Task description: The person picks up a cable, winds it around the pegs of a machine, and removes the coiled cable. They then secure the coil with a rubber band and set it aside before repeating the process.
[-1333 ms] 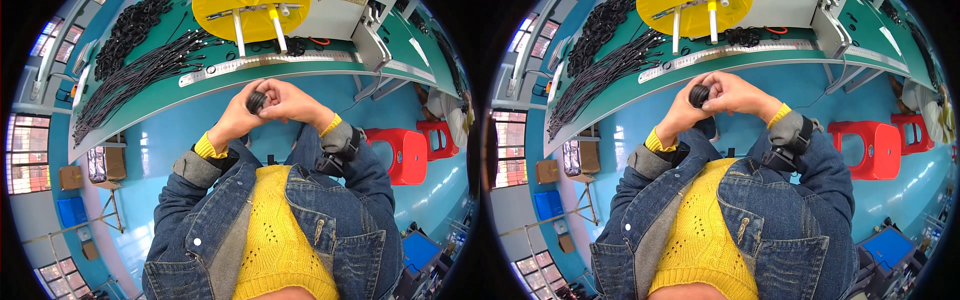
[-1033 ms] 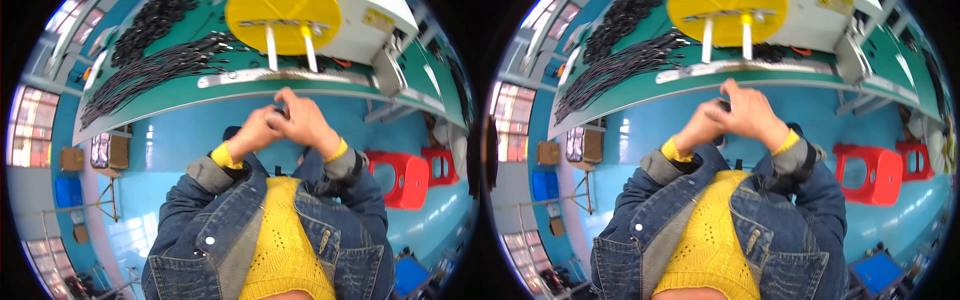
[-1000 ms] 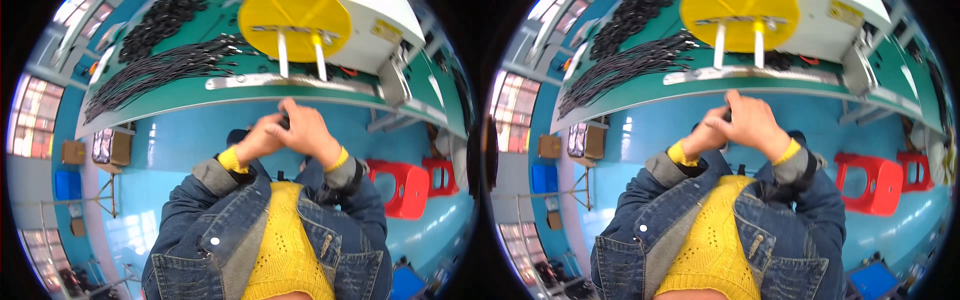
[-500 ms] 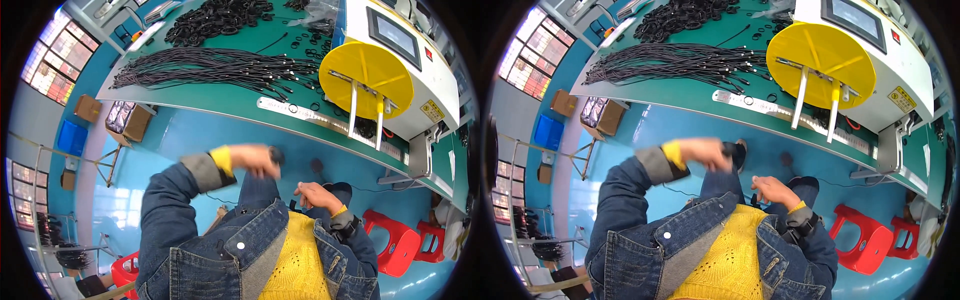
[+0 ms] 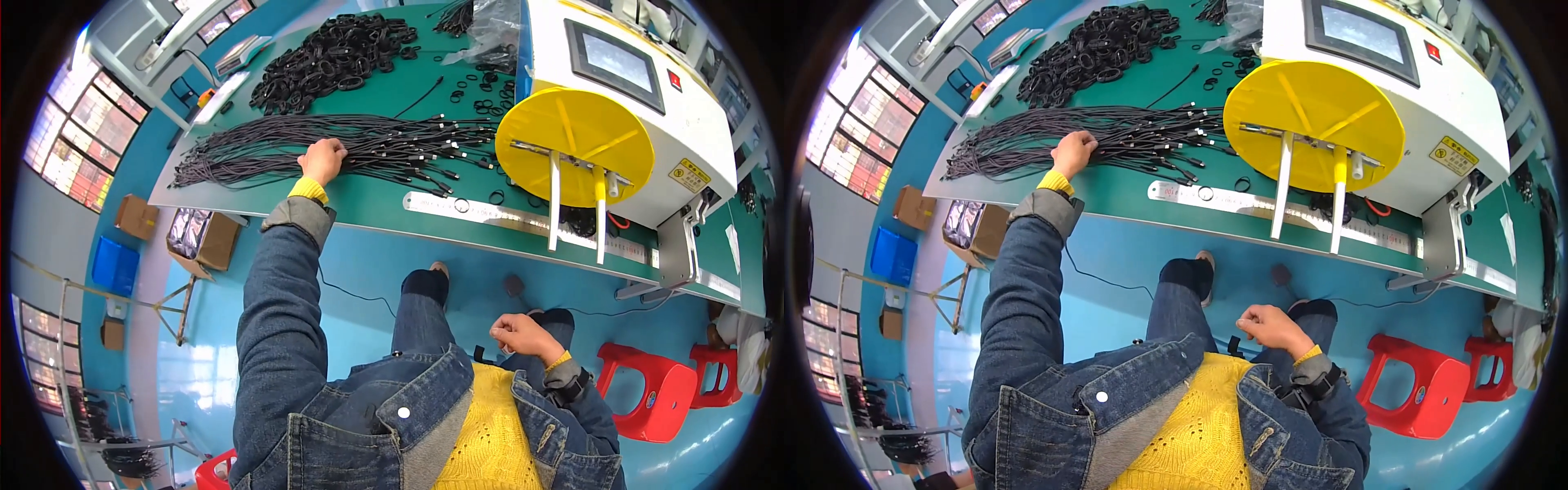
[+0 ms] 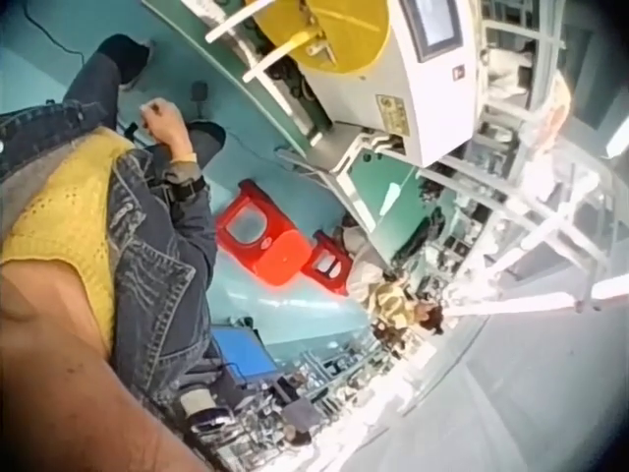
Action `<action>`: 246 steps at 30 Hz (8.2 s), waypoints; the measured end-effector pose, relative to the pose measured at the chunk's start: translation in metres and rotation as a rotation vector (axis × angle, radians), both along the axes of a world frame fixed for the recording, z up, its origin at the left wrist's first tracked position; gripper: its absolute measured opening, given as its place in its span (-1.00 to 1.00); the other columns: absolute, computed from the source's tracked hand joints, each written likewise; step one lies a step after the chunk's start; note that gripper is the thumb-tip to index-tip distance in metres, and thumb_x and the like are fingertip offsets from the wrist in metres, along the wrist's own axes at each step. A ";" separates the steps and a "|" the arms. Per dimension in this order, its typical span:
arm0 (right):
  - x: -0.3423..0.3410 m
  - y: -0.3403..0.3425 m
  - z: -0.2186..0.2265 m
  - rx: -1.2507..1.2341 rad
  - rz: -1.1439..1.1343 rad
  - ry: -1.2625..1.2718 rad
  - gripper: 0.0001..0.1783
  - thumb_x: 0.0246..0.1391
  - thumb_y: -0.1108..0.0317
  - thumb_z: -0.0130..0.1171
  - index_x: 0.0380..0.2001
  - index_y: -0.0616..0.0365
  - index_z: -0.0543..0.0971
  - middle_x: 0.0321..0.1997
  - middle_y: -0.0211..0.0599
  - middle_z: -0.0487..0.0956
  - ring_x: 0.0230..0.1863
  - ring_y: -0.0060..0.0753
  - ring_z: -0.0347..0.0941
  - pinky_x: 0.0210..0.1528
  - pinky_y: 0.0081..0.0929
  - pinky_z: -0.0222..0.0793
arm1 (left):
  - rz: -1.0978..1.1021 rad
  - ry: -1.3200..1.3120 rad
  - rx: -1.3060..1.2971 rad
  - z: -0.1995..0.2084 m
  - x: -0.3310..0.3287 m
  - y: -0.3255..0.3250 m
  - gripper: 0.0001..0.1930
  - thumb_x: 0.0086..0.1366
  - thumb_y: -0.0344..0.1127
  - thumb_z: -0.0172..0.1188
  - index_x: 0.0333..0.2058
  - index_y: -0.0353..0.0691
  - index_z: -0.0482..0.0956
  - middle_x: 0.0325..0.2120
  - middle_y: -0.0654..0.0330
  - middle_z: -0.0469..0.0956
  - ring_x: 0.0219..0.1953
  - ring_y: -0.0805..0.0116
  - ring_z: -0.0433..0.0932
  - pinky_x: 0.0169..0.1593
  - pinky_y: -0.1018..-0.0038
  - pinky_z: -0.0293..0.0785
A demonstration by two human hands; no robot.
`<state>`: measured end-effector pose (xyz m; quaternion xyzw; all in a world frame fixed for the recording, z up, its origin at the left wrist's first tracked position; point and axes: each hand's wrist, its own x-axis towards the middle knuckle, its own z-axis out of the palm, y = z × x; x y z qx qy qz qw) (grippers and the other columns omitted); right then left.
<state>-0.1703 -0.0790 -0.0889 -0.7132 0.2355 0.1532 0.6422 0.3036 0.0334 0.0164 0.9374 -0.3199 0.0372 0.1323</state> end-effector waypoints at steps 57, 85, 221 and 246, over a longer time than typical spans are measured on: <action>0.045 -0.100 0.142 -1.455 -0.909 -0.708 -0.76 -0.09 0.29 0.21 -0.57 0.18 0.39 -0.66 -0.15 0.46 -0.60 -0.07 0.42 -0.57 -0.27 0.31 | -0.698 0.563 -0.887 0.088 -0.283 -0.114 -0.83 0.13 -0.42 0.16 -0.32 -0.38 0.58 -0.65 0.34 0.49 -0.60 0.68 0.33 -0.52 0.68 0.26; -0.059 -0.017 0.058 -0.845 -0.624 -0.353 -0.84 -0.07 0.32 0.13 -0.55 0.20 0.48 -0.64 -0.09 0.49 -0.53 0.01 0.44 -0.47 -0.20 0.34 | -0.802 -0.064 -0.874 0.075 -0.299 -0.068 -0.80 0.17 -0.42 0.12 -0.21 -0.29 0.54 -0.68 0.17 0.37 -0.65 0.38 0.33 -0.53 0.51 0.28; 0.000 0.025 0.013 -0.793 -0.198 -0.562 -0.76 -0.25 0.43 0.11 -0.38 0.20 0.45 -0.57 -0.04 0.52 -0.48 0.03 0.47 -0.45 -0.15 0.36 | -0.435 2.083 0.214 -0.065 -0.328 0.000 -0.82 0.18 -0.28 0.12 -0.34 -0.23 0.38 -0.62 0.33 0.37 -0.66 0.62 0.30 -0.71 0.71 0.15; 0.112 -0.085 0.064 -1.276 -0.528 -0.379 -0.82 -0.05 0.31 0.16 -0.44 0.21 0.53 -0.56 -0.22 0.50 -0.51 -0.30 0.45 -0.49 -0.43 0.33 | -0.362 1.928 -0.568 -0.048 -0.299 0.021 -0.93 0.15 -0.44 0.02 -0.38 -0.23 0.34 -0.63 0.33 0.25 -0.63 0.61 0.22 -0.64 0.68 0.09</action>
